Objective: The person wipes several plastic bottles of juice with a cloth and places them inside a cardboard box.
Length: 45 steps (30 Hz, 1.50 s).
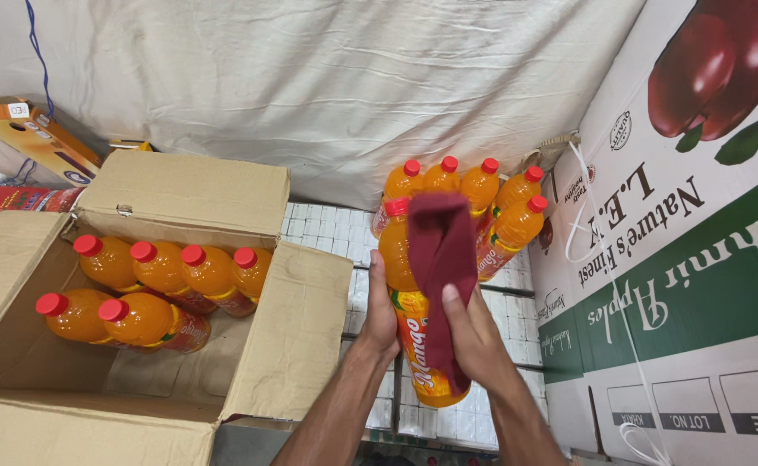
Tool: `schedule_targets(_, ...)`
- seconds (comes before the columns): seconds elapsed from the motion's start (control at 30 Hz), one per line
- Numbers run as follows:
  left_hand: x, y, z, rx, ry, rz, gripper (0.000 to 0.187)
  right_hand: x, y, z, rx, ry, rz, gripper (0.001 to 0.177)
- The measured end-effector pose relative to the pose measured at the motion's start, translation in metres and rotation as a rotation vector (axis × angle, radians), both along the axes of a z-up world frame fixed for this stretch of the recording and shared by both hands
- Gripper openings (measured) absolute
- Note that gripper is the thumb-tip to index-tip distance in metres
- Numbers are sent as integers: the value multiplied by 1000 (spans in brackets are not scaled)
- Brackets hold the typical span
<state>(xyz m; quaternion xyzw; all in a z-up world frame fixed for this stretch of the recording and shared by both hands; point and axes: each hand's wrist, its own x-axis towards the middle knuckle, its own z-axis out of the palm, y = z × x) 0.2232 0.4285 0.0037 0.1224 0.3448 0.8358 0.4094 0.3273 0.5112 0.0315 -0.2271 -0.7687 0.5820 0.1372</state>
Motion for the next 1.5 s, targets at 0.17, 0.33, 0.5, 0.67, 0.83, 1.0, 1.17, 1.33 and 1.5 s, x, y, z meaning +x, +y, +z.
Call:
schedule_targets(0.17,3,6,-10,-5,101,59,77,-3,-24,19,474,346,96,54)
schedule_targets(0.33,8,9,-12,0,240,145,64,-40,5,45,467,365,-24,53)
schedule_targets(0.5,13,13,-22,168,-258,129,67,-47,20,38,-363,-175,-354,64)
schedule_targets(0.67,-7,5,-27,171,-186,216,55,2,-10,-34,-325,-139,-361,45)
schedule_targets(0.83,-2,-4,-22,-225,168,311,50,11,-30,-36,124,223,-127,43)
schedule_targets(1.0,4,0,-3,-271,230,229,44,-19,-24,19,622,429,-206,70)
schedule_targets(1.17,8,-4,48,-334,546,214,70,-41,-2,29,376,318,-199,32)
schedule_targets(1.33,11,8,24,-252,388,239,74,-50,17,14,-261,156,-194,48)
schedule_targets(1.5,-7,10,6,-90,-268,435,71,-13,2,7,-274,-272,-193,56)
